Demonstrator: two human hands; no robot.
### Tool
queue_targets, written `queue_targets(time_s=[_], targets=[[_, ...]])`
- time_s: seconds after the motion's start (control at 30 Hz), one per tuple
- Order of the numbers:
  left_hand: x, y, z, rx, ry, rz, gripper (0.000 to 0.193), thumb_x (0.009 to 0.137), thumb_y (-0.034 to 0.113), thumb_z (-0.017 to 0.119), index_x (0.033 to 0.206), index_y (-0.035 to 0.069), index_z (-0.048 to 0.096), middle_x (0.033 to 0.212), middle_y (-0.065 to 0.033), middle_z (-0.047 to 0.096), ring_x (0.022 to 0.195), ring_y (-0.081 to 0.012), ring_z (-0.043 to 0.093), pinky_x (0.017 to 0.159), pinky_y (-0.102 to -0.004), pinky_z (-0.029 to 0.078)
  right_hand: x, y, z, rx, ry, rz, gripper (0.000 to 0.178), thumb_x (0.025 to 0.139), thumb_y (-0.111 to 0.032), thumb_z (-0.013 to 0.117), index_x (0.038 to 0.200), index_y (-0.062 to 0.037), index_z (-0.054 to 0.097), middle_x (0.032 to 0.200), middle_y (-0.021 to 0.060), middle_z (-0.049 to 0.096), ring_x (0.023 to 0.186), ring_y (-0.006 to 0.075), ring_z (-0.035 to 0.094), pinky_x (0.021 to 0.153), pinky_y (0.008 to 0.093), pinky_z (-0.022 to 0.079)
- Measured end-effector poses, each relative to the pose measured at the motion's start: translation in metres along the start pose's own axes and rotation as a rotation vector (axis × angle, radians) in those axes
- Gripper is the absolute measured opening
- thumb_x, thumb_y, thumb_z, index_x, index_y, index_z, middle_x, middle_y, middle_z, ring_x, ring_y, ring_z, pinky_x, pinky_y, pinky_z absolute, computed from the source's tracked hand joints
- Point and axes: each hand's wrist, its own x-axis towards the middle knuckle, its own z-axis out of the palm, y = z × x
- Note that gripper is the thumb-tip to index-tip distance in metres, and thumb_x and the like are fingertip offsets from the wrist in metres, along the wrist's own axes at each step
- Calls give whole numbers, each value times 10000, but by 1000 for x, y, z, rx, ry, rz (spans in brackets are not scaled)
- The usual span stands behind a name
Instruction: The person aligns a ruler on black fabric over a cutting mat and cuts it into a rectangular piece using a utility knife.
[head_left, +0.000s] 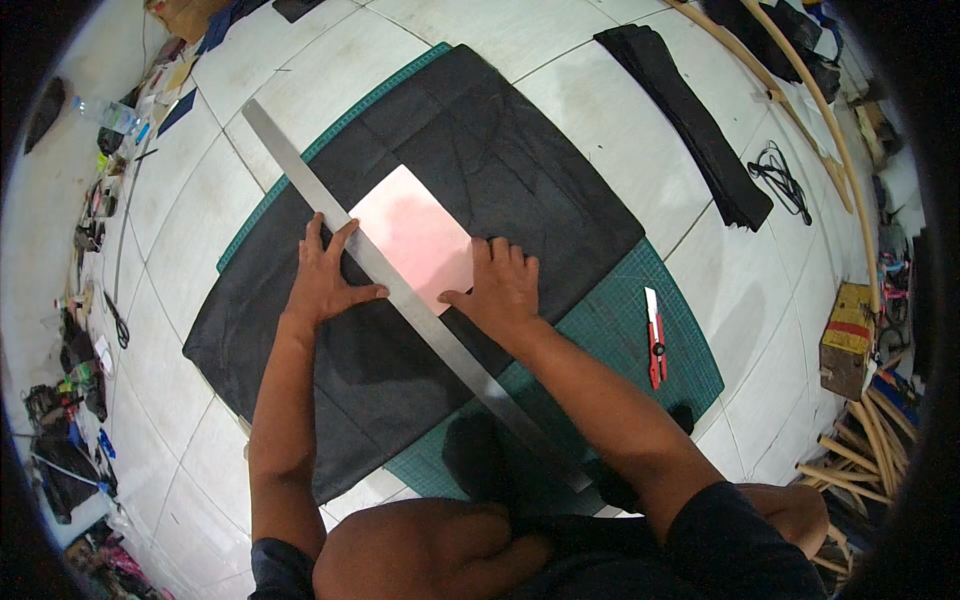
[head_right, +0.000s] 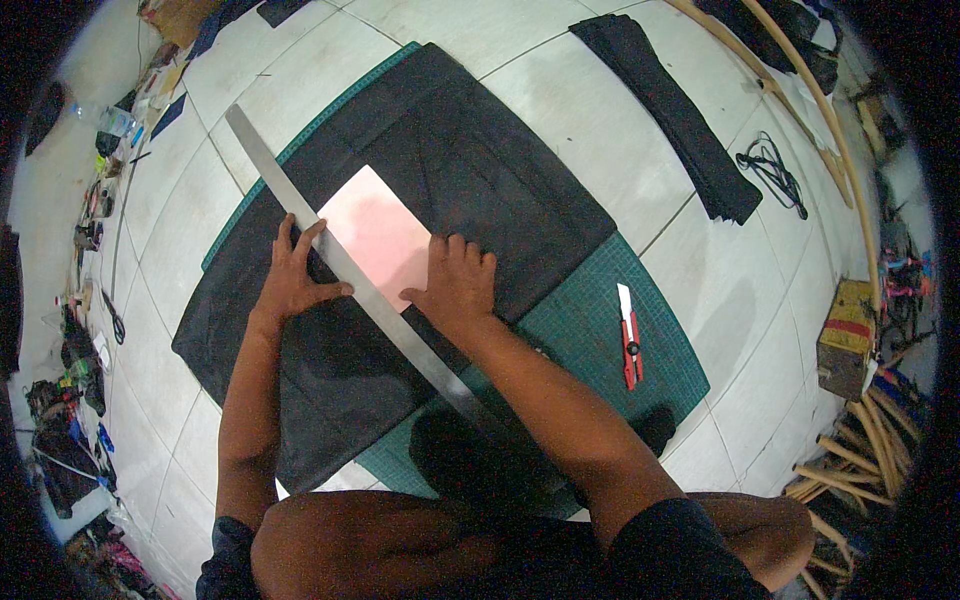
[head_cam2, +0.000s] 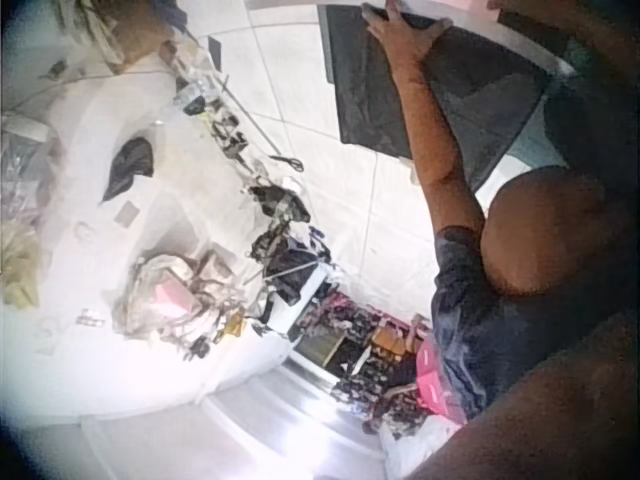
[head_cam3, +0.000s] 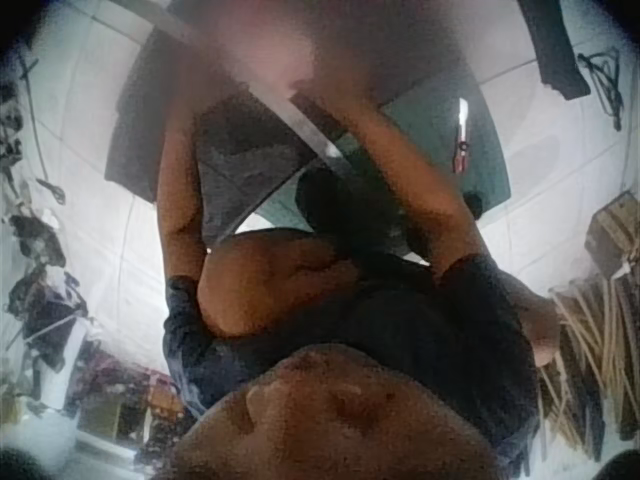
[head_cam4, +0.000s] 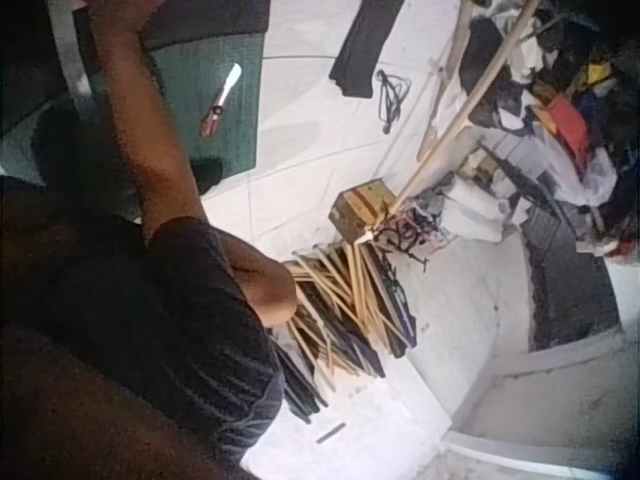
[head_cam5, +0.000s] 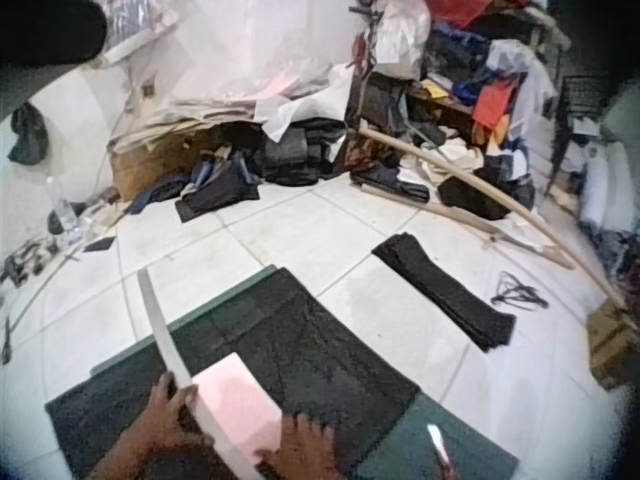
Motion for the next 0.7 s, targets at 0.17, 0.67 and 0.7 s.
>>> queue_targets(time_s=[0.17, 0.67, 0.7], targets=[[0, -3, 1, 7, 3, 1, 1196, 468, 496, 977, 1504, 228, 445, 1608, -305, 175, 1479, -514, 214, 1211, -611, 215, 0, -3, 0, 69, 13, 28, 885, 681, -504, 872, 1344, -41, 512, 1161, 151, 559, 1097, 307, 535, 892, 462, 387], [3, -11, 7, -1, 37, 47, 1158, 487, 469, 971, 1494, 231, 451, 1594, -324, 178, 1431, -550, 280, 1159, -615, 319, 60, 53, -33, 389, -321, -86, 434, 916, -143, 575, 1335, -29, 562, 1174, 211, 682, 1093, 342, 667, 966, 435, 497], [2, -11, 7, 12, 40, 48, 1160, 487, 469, 971, 1495, 230, 450, 1594, -325, 177, 1426, -553, 285, 1151, -614, 334, 62, 54, -34, 434, -374, -67, 435, 915, -137, 574, 1335, -25, 561, 1180, 207, 681, 1093, 347, 666, 987, 418, 494]])
